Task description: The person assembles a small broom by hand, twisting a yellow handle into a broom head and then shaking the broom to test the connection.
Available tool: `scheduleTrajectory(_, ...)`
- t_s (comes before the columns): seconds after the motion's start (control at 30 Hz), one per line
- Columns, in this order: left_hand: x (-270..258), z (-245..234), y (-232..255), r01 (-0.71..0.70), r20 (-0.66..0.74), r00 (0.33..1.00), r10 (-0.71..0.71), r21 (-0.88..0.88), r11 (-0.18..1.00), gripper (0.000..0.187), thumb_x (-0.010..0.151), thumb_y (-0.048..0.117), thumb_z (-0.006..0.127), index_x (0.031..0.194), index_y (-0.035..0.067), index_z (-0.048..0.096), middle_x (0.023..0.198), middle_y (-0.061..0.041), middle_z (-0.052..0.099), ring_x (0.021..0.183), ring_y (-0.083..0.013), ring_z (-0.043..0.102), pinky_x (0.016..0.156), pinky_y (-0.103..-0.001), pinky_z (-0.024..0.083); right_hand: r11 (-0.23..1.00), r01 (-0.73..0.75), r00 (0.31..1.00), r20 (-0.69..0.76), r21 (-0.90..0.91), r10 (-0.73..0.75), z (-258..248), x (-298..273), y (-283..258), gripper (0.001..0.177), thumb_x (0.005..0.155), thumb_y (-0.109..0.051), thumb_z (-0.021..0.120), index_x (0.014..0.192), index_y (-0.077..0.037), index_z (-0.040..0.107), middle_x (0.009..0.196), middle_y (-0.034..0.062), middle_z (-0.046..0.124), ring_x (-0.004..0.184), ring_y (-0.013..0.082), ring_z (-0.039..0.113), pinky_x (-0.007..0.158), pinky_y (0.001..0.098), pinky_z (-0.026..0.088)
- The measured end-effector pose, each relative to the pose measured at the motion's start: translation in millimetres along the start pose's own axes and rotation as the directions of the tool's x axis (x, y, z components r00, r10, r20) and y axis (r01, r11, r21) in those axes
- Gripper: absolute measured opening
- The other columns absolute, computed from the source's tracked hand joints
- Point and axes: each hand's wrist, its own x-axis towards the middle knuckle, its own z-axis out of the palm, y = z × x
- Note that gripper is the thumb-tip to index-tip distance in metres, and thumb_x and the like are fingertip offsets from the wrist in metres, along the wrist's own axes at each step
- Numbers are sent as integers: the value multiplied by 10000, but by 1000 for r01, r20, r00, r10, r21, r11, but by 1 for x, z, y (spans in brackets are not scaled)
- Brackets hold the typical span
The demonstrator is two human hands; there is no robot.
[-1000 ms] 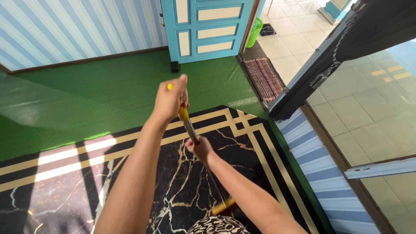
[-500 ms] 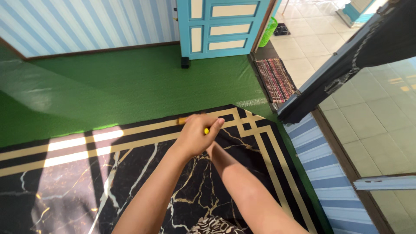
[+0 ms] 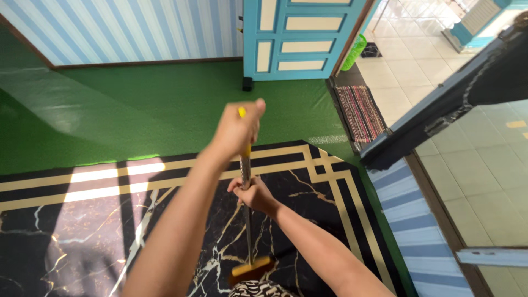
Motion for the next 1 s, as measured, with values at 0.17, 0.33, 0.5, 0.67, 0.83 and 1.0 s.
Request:
scheduleTrajectory(0.17,-24,8,-31,-118,4,993,120,220,968,511,1046,395,551,658,63,515,565,-8,441,502,-117,386,475,-334,352,998,18,985,-171,66,-6,-9,52,16,277,920,-211,703,1139,-46,663,953,51,712,848,118,667,668,310,538)
scheduleTrajectory(0.33,-39,1,-47,-296,79,955,287,356,887,541,1044,379,560,641,20,526,555,-48,472,510,-149,409,510,-371,368,829,250,966,-187,500,-179,-8,80,22,380,1064,-281,662,1296,-3,546,1199,96,618,1084,152,639,854,319,544)
scheduleTrajectory(0.5,-30,-14,-24,-421,-11,906,423,83,903,466,998,360,650,667,58,524,615,2,479,548,-92,446,493,-286,359,934,342,936,-131,107,-328,-20,60,-27,380,927,-239,684,1232,-50,558,1119,68,619,1040,143,618,840,318,538)
scheduleTrajectory(0.67,-15,-17,15,-458,-88,888,450,-241,856,319,950,312,693,812,85,517,664,57,505,558,-39,467,498,-221,376,993,-79,987,151,92,64,-24,51,-34,369,1120,-345,573,997,0,617,824,106,578,773,184,587,709,315,515)
scheduleTrajectory(0.83,-4,2,-12,-375,-111,923,367,-61,925,334,993,238,683,767,78,497,669,53,454,622,-42,421,529,-239,343,956,162,956,201,246,-213,-25,51,0,209,943,-194,662,1065,-40,591,867,39,575,764,140,561,641,333,473)
scheduleTrajectory(1.0,-21,20,-53,-367,-77,921,381,151,918,418,955,187,696,656,40,444,578,19,420,565,-90,397,512,-296,341,742,348,878,77,573,-472,-40,105,39,250,1012,-275,634,1159,-95,545,1081,-28,555,1052,74,566,883,273,481)
